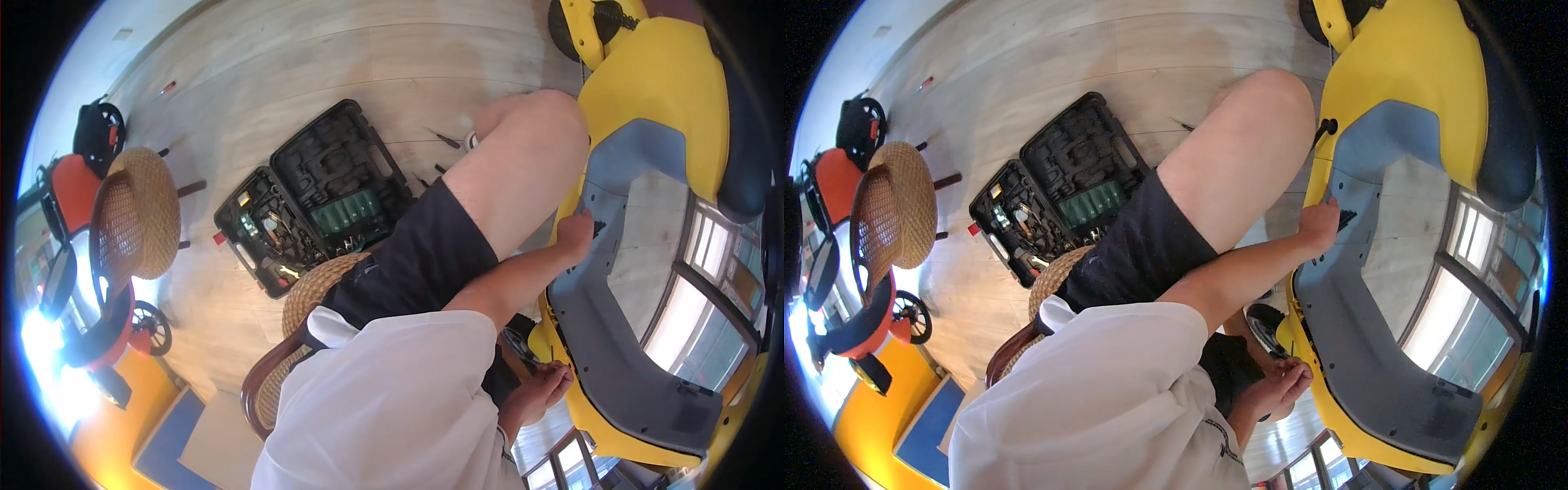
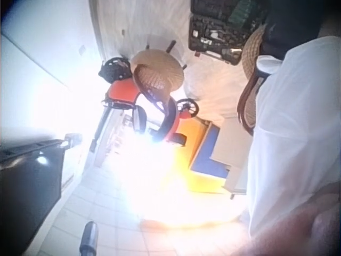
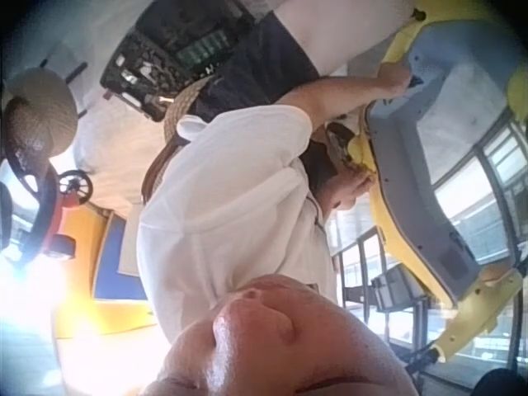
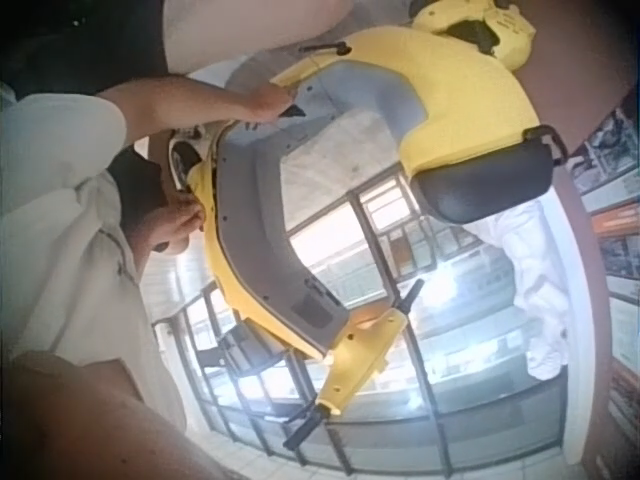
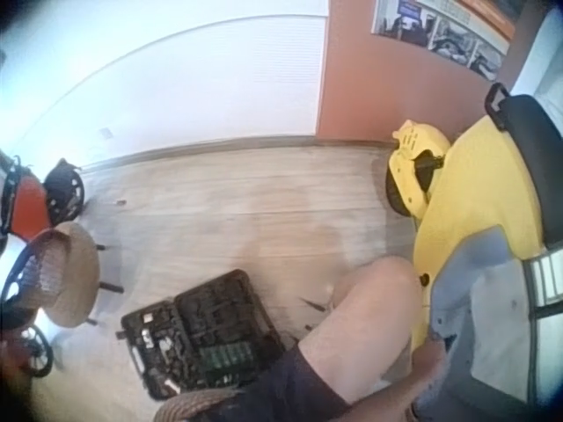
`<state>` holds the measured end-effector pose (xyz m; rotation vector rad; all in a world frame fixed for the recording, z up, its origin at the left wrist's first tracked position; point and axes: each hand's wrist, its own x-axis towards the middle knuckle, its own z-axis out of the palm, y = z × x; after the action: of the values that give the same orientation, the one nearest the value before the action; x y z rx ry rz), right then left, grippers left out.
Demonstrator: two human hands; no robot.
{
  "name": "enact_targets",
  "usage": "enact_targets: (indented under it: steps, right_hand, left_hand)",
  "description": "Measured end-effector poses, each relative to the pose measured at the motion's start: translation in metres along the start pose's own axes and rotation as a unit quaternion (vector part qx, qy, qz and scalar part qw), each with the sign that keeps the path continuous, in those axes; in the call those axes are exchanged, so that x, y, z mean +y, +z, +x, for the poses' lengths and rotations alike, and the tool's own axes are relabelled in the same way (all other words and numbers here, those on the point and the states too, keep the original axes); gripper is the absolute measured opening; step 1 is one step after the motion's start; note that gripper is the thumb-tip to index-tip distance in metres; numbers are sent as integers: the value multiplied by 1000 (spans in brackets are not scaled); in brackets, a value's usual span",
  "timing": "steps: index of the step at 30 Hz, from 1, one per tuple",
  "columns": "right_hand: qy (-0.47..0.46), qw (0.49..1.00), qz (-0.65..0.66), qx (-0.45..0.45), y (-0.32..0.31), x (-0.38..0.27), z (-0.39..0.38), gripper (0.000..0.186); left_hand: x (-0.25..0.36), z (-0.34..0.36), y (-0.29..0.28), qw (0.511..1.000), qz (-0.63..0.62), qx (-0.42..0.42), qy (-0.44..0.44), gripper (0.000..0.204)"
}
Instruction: Using hex keys to tighten or loosen bolts on the body panels and frame of a yellow electric scooter.
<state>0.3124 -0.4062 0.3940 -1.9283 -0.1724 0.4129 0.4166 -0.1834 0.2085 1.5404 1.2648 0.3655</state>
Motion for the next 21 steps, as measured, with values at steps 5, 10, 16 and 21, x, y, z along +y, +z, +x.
enact_targets:
  steps: [5, 10, 16, 21]
  right_hand:
    - [-74, 997, -15, -23, -2, -18, 16, 13]
    - [-214, 976, -7, -48, -8, -60, 51, 20]
    - [-329, 942, 30, -63, 0, -124, 80, 21]
    - [-363, 931, 22, -33, 10, -142, 75, 22]
  left_hand:
    - [29, 2, 14, 989, -129, 40, -58, 27]
    - [109, -22, 23, 952, -262, -160, -12, 25]
    - [152, -57, 10, 918, -196, -323, 121, 21]
    - [162, -84, -12, 845, -259, -460, 81, 24]
